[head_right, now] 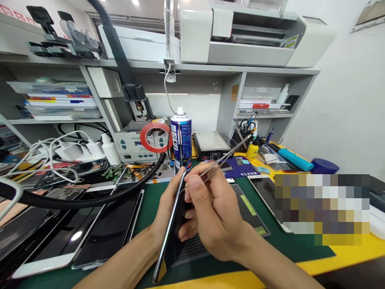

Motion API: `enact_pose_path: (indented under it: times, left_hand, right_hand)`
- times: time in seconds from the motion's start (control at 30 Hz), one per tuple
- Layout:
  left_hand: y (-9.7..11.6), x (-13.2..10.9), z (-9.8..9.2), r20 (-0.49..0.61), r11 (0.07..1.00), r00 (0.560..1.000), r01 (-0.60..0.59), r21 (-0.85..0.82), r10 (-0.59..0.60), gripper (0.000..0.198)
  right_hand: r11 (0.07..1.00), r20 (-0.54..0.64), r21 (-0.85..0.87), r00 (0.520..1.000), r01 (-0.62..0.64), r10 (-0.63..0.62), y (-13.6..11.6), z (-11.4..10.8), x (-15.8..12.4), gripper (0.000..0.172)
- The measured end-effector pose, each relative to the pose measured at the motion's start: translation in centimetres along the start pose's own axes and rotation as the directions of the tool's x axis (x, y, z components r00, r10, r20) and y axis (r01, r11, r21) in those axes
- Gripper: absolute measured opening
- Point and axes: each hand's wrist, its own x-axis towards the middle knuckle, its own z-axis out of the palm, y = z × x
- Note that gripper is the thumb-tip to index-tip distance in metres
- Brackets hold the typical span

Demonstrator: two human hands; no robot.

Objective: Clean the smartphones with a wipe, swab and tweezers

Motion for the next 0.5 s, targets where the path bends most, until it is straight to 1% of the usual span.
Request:
enact_pose_path:
  times: [0.17, 0.33, 0.5]
  left_hand:
    - [0.4, -0.1, 0.5, -0.001, 0.997, 0.998, 0.065, 0.034, -0.065, 0.063]
    - [1.1, -0.6, 1.4, -0.068, 0.985, 0.986, 0.157, 0.069, -0.153, 0.066]
    - [1.5, -0.9, 1.8, -0.102, 0.982, 0.980, 0.179, 0.067, -0.171, 0.065]
  right_hand:
    - [1.000, 0.020, -0.014, 1.000, -0.011, 0.011, 0.0, -0.2, 0.0, 0.015]
    - [0.999, 0.044, 0.020, 0.998, -0.040, 0.039, -0.1, -0.3, 0.0, 0.015]
    - [0.999, 0.088, 0.009, 0.995, -0.036, 0.035, -0.1, -0.5, 0.1, 0.015]
